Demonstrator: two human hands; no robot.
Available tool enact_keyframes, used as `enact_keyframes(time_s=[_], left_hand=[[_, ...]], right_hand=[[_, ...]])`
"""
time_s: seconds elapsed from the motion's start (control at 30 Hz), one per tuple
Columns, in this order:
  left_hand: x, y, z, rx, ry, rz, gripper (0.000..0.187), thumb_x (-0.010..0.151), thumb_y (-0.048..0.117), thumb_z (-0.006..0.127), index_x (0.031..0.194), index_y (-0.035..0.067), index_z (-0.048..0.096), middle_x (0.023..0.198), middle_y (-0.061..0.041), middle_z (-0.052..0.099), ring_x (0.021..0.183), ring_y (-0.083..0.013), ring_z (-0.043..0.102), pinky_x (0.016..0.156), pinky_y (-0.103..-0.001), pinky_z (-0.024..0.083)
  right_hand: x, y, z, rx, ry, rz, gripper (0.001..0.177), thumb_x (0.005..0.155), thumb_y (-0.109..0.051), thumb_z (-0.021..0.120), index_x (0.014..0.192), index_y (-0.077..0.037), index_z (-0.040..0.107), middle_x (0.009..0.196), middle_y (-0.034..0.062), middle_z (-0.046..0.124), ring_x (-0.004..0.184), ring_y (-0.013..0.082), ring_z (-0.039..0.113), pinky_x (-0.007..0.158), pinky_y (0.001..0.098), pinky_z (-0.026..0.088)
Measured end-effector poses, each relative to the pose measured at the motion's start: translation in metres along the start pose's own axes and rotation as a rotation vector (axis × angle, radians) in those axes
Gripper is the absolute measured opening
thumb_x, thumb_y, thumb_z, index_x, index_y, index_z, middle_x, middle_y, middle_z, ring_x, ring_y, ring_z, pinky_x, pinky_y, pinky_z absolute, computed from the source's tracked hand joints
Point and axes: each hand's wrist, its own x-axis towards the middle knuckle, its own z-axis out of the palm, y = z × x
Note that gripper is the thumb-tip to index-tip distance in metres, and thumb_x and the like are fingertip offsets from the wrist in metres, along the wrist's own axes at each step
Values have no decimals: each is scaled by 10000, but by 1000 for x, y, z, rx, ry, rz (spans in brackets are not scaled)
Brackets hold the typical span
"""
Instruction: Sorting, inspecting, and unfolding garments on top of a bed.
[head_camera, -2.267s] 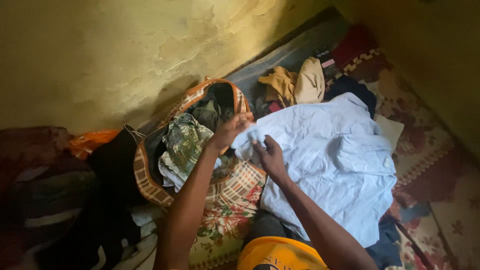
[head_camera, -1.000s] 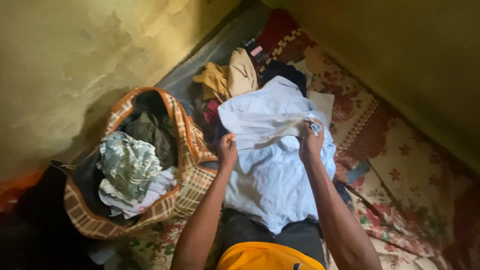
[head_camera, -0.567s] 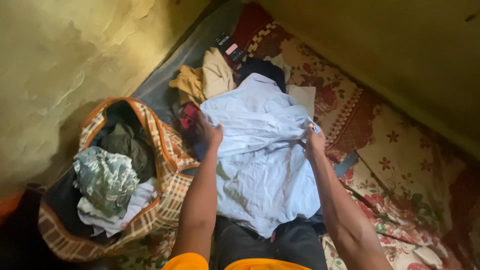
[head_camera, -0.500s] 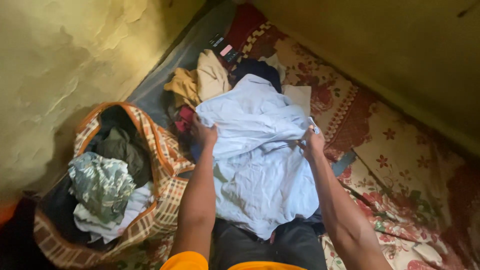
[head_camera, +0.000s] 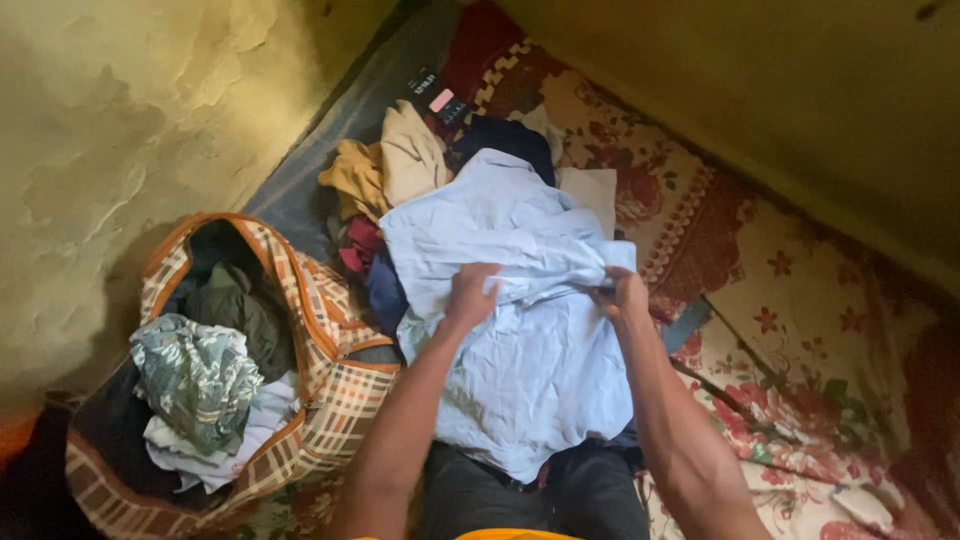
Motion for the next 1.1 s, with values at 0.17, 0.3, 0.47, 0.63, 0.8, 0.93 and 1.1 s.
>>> enact_keyframes(time_s=[0.17, 0.3, 0.47, 0.63, 0.8, 0.93, 1.1], left_hand=[[8, 88, 26, 150, -281, -108, 559, 763, 209, 809, 1307, 213, 684, 1224, -147, 591, 1243, -363, 465, 1031, -629, 300], [-10, 96, 42, 264, -442, -109, 518, 874, 83, 634, 1330, 321, 691, 1266, -81, 580, 1290, -276, 473, 1137, -549, 306], [-17, 103, 44, 255, -408, 99, 553, 815, 18, 600, 1298, 274, 687, 1385, -85, 571, 1339, -281, 457, 1096, -535, 312], [-6, 107, 16, -18, -216, -21, 509, 885, 128, 689, 1384, 135, 590, 1345, -123, 604, 1288, -332, 538, 1058, -508, 403], [-15, 43, 17, -189, 4, -223, 460, 937, 213, 707, 1364, 88, 590, 1332, -123, 635, 1252, -312, 594, 1031, -459, 489], [12, 52, -45, -925, -6, -783, 454, 944, 394, 655, 1318, 139, 618, 1304, -36, 667, 1214, -176, 628, 923, -369, 548], [8, 4, -85, -1293, 80, -962, 331, 945, 403, 645, 1193, 183, 644, 1082, 18, 662, 961, -135, 618, 754, -319, 531]], right_hand=[[26, -40, -16, -391, -165, -239, 251, 1095, -250, 697, 1142, -56, 544, 996, 74, 494, 853, 247, 519, 615, 430, 416], [-26, -66, 39, -570, -29, -263, 268, 923, -243, 628, 1149, -100, 635, 974, 61, 677, 818, 214, 654, 693, 422, 569], [-24, -52, 17, -565, -141, -319, 248, 916, -201, 719, 1081, -18, 691, 931, 53, 676, 793, 203, 622, 689, 374, 543], [-65, -50, 44, -921, 199, -468, 233, 902, -170, 729, 1036, 20, 729, 896, 108, 713, 763, 190, 626, 664, 356, 495], [-106, -26, 87, -840, -28, -883, 277, 950, -236, 708, 1060, 18, 725, 931, 80, 734, 827, 148, 635, 759, 306, 516], [-137, 45, 146, -922, -148, -982, 277, 959, -257, 707, 1104, -22, 731, 945, 83, 750, 868, 146, 678, 808, 307, 535], [-154, 158, 200, -928, -504, -570, 344, 956, -260, 650, 1231, -56, 681, 1063, 115, 733, 926, 210, 704, 806, 368, 581]])
